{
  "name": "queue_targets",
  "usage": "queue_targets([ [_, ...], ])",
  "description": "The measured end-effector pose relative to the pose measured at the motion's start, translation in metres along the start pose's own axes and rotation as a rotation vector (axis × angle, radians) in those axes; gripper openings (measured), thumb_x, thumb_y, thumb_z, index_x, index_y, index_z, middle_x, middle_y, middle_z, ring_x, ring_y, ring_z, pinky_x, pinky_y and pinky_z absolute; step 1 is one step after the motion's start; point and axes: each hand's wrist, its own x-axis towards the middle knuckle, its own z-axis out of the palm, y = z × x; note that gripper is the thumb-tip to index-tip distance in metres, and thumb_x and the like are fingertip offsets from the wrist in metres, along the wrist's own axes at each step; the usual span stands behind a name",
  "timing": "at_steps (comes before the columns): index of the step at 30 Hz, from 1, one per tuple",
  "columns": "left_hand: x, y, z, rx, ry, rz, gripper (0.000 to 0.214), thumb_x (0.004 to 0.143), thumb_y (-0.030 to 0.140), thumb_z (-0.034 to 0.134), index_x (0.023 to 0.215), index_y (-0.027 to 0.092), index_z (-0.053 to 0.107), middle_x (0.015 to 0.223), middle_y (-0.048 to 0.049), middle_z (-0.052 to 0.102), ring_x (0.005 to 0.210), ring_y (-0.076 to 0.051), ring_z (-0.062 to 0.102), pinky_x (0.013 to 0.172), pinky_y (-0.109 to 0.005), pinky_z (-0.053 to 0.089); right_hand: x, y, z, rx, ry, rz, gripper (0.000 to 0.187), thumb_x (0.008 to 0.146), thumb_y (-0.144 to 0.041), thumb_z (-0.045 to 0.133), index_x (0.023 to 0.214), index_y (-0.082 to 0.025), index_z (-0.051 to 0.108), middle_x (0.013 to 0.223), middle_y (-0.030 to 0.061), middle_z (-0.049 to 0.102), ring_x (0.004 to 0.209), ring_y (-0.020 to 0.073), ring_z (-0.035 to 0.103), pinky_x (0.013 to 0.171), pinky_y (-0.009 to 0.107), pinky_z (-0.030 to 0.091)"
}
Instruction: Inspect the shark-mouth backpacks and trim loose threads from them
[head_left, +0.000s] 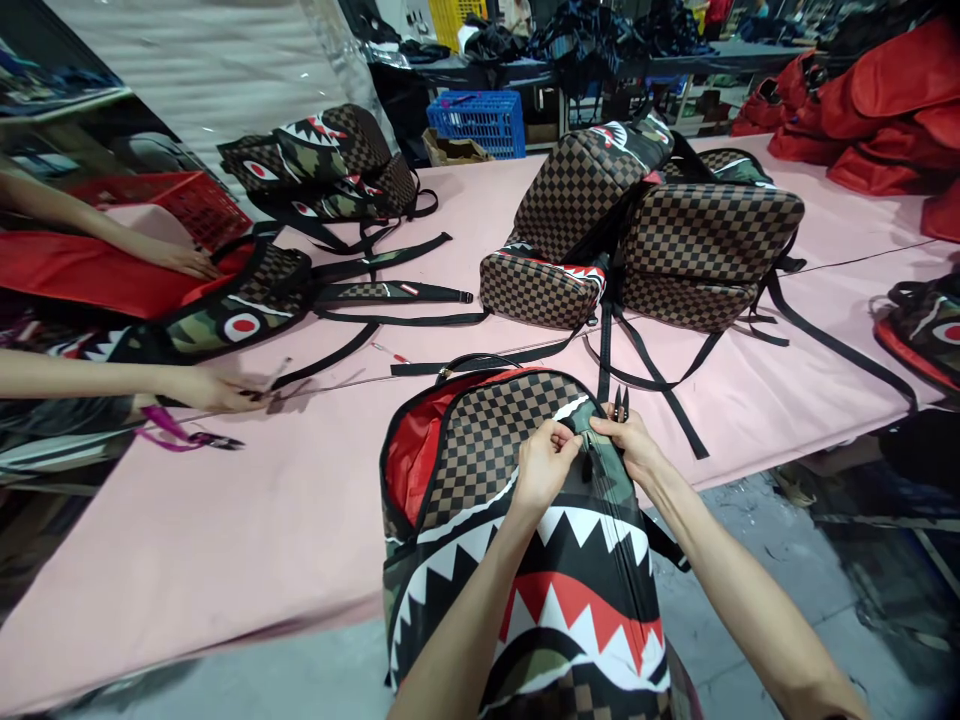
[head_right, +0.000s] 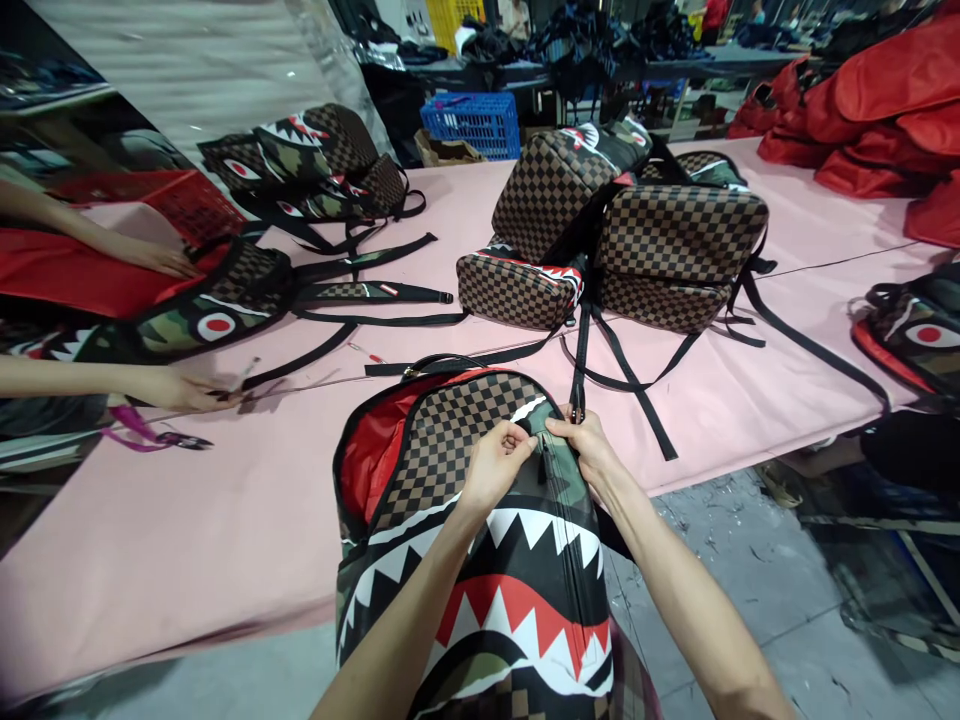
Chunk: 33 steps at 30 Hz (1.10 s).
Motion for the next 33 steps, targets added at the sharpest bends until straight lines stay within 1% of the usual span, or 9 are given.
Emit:
queue_targets([
  [4,0.002,-0.005,-0.002,-0.024,-0.031,0.012,0.01,0.074,0.027,0.059,0.071,0.018,0.058,0.066,0.0012,0.062,0.062,-0.012,0.057,0.061,-0.024,0.044,-0.003,0.0,0.001,-0.13,0.043,-0.137,0.031,0.05,-0.026,0.081,0.068,-0.016,0.058,0.056,-0.0053,0.054,0.05,0.009,0.048,0.049,0.023,0.038],
  [7,0.003,-0.006,-0.002,-0.047,-0.042,0.003,0.009,0.074,0.026,0.059,0.071,0.018,0.058,0.065,0.0011,0.062,0.061,-0.012,0.057,0.062,-0.024,0.045,-0.006,-0.002,0.003,-0.185,0.049,-0.185,0.029,0.053,-0.027,0.079,0.072,-0.016,0.06,0.056,-0.0054,0.052,0.05,0.0095,0.047,0.048,0.023,0.038],
  [12,0.003,-0.003,-0.002,-0.03,-0.047,-0.012,0.005,0.072,0.023,0.058,0.07,0.018,0.059,0.065,0.0008,0.062,0.062,-0.012,0.058,0.062,-0.023,0.046,-0.009,-0.003,0.006,-0.189,0.041,-0.175,0.029,0.053,-0.028,0.078,0.073,-0.016,0.06,0.057,-0.0038,0.055,0.051,0.0111,0.049,0.05,0.025,0.04],
  [16,0.003,-0.001,0.0,-0.018,-0.04,-0.027,0.004,0.071,0.021,0.057,0.069,0.018,0.058,0.064,0.0007,0.061,0.062,-0.012,0.058,0.062,-0.023,0.045,-0.008,-0.002,0.006,-0.163,0.038,-0.184,0.029,0.051,-0.027,0.078,0.069,-0.016,0.059,0.055,-0.0049,0.053,0.051,0.0104,0.048,0.05,0.025,0.039],
  [21,0.002,0.0,0.0,-0.022,-0.039,-0.027,0.005,0.071,0.021,0.056,0.069,0.018,0.059,0.064,0.0002,0.062,0.062,-0.012,0.057,0.062,-0.023,0.045,-0.005,0.001,0.003,-0.146,0.023,-0.175,0.03,0.052,-0.027,0.079,0.071,-0.016,0.059,0.057,-0.005,0.052,0.051,0.009,0.046,0.05,0.023,0.037],
  [25,0.003,-0.004,0.0,-0.036,-0.027,-0.014,0.007,0.073,0.024,0.057,0.07,0.018,0.06,0.065,0.0,0.063,0.063,-0.012,0.058,0.061,-0.023,0.045,-0.001,0.003,-0.001,-0.142,0.022,-0.159,0.031,0.05,-0.027,0.08,0.071,-0.016,0.059,0.057,-0.0051,0.051,0.051,0.0092,0.045,0.049,0.023,0.036],
  [30,0.006,-0.01,0.009,-0.083,-0.016,0.016,0.009,0.073,0.027,0.06,0.071,0.018,0.063,0.066,0.0008,0.065,0.063,-0.013,0.06,0.063,-0.023,0.046,0.005,0.004,-0.005,-0.13,0.033,-0.137,0.032,0.048,-0.029,0.081,0.069,-0.016,0.06,0.058,-0.0041,0.055,0.052,0.0098,0.048,0.051,0.024,0.039],
  [32,0.004,-0.009,0.006,-0.092,-0.052,0.028,0.008,0.073,0.024,0.06,0.07,0.019,0.065,0.065,0.0014,0.066,0.063,-0.013,0.06,0.062,-0.023,0.046,0.005,0.002,-0.005,-0.126,0.025,-0.121,0.033,0.047,-0.03,0.082,0.068,-0.016,0.061,0.059,-0.003,0.057,0.053,0.0106,0.05,0.052,0.024,0.041],
  [33,0.002,-0.008,-0.001,-0.093,-0.073,0.041,0.008,0.073,0.024,0.06,0.07,0.019,0.066,0.066,0.0015,0.066,0.062,-0.013,0.06,0.062,-0.023,0.046,0.003,0.001,-0.006,-0.128,0.023,-0.111,0.034,0.046,-0.03,0.083,0.069,-0.015,0.062,0.06,-0.0024,0.059,0.053,0.011,0.051,0.052,0.024,0.041],
])
